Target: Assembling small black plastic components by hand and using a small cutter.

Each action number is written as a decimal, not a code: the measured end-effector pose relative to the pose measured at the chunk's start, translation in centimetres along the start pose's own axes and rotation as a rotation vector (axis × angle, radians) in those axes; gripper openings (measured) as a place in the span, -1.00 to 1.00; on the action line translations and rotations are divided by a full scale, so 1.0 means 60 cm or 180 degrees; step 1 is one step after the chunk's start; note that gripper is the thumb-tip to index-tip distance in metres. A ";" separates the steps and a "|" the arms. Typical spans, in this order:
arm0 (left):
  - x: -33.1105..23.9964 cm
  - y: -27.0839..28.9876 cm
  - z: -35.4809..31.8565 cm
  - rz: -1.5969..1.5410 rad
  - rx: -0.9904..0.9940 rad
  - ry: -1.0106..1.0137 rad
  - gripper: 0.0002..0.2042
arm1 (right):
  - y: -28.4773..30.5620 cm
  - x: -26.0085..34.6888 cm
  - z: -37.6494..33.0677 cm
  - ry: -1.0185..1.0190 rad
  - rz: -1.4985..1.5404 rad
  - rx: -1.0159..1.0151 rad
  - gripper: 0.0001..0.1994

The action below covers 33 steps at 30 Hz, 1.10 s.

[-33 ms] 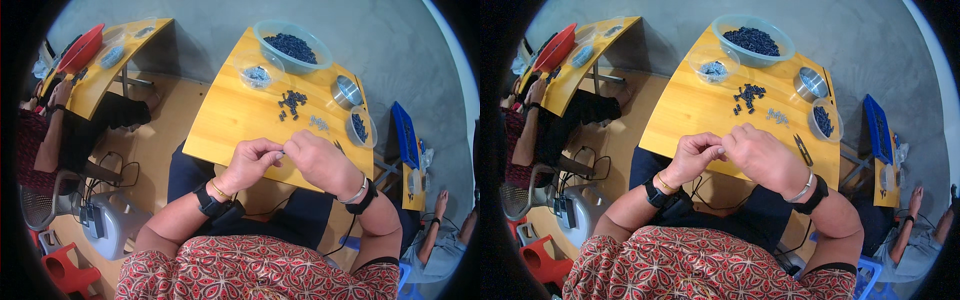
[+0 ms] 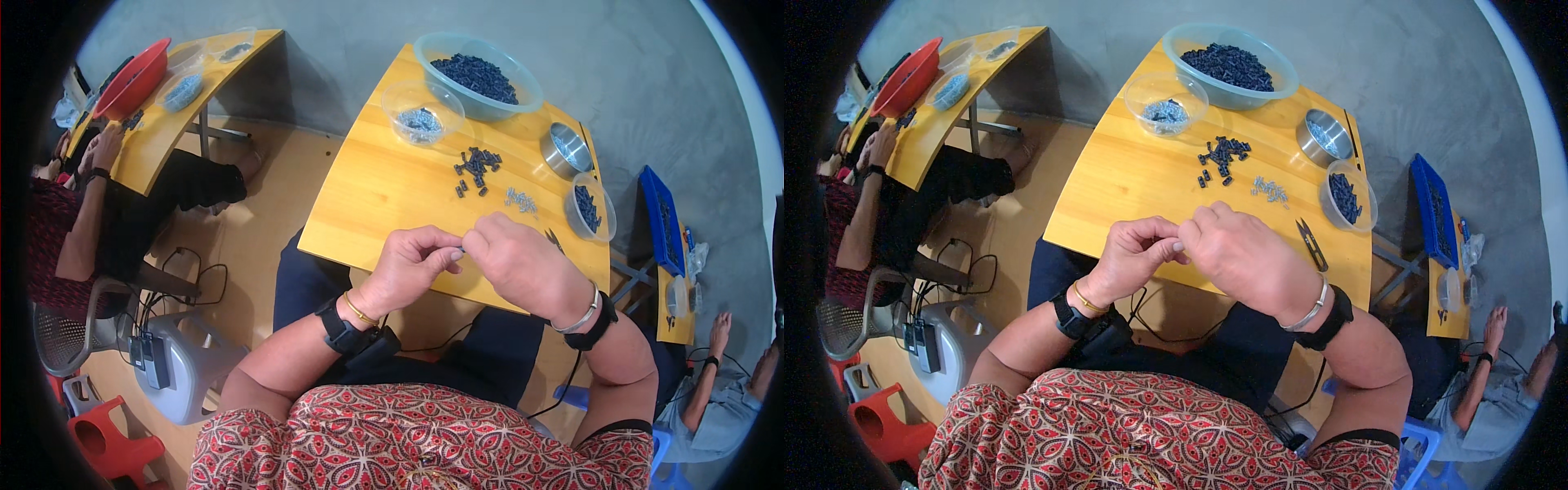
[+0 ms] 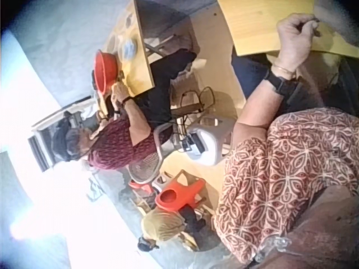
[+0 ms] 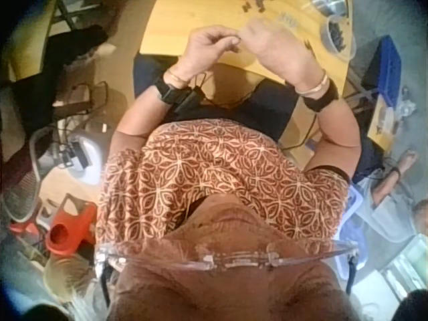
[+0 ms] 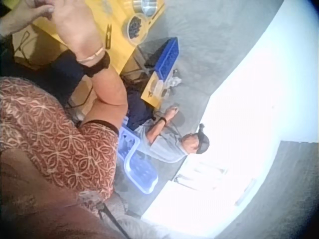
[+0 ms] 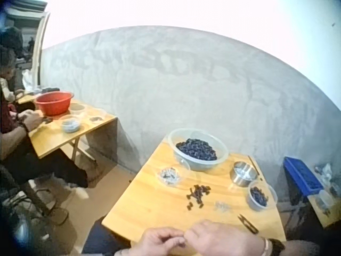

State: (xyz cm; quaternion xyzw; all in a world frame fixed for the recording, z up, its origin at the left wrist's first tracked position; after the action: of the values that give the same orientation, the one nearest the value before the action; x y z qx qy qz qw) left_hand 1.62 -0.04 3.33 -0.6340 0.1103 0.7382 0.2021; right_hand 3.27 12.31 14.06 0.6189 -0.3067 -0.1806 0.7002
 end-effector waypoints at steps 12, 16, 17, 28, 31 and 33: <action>0.016 -0.007 0.006 -0.1619 0.0391 0.0403 -0.84 | 0.005 -0.043 0.001 -0.0158 0.1648 -0.0578 -0.88; 0.012 -0.001 0.002 -0.2043 0.0470 0.0445 -0.83 | 0.000 -0.065 -0.020 -0.0561 0.2414 -0.1130 -0.92; 0.013 -0.001 0.001 -0.2168 0.0468 0.0495 -0.83 | -0.008 -0.067 -0.022 -0.0553 0.2408 -0.1138 -0.92; 0.002 -0.003 0.002 -0.1930 0.0271 0.0502 -0.84 | -0.075 -0.059 -0.025 -0.1031 0.5219 -0.1921 -0.93; 0.001 0.001 0.002 -0.1839 0.0251 0.0425 -0.84 | -0.079 -0.058 -0.030 -0.0966 0.5189 -0.1832 -0.93; 0.000 0.003 0.002 -0.1785 0.0271 0.0406 -0.84 | -0.083 -0.060 -0.031 -0.0954 0.5190 -0.1870 -0.93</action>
State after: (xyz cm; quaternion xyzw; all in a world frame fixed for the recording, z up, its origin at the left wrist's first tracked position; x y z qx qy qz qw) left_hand 1.41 -0.16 3.31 -0.6758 -0.0260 0.6069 0.4174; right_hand 2.44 15.16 8.39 -0.0283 -0.6830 0.2247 0.6944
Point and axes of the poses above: each hand's wrist, its own z-axis towards the middle knuckle, its own y-axis out of the back of the hand, x = y × z, the point moved 3 cm from there along z, towards the middle knuckle, and after that the axes turned 11 degrees about z, right-handed, at the moved point
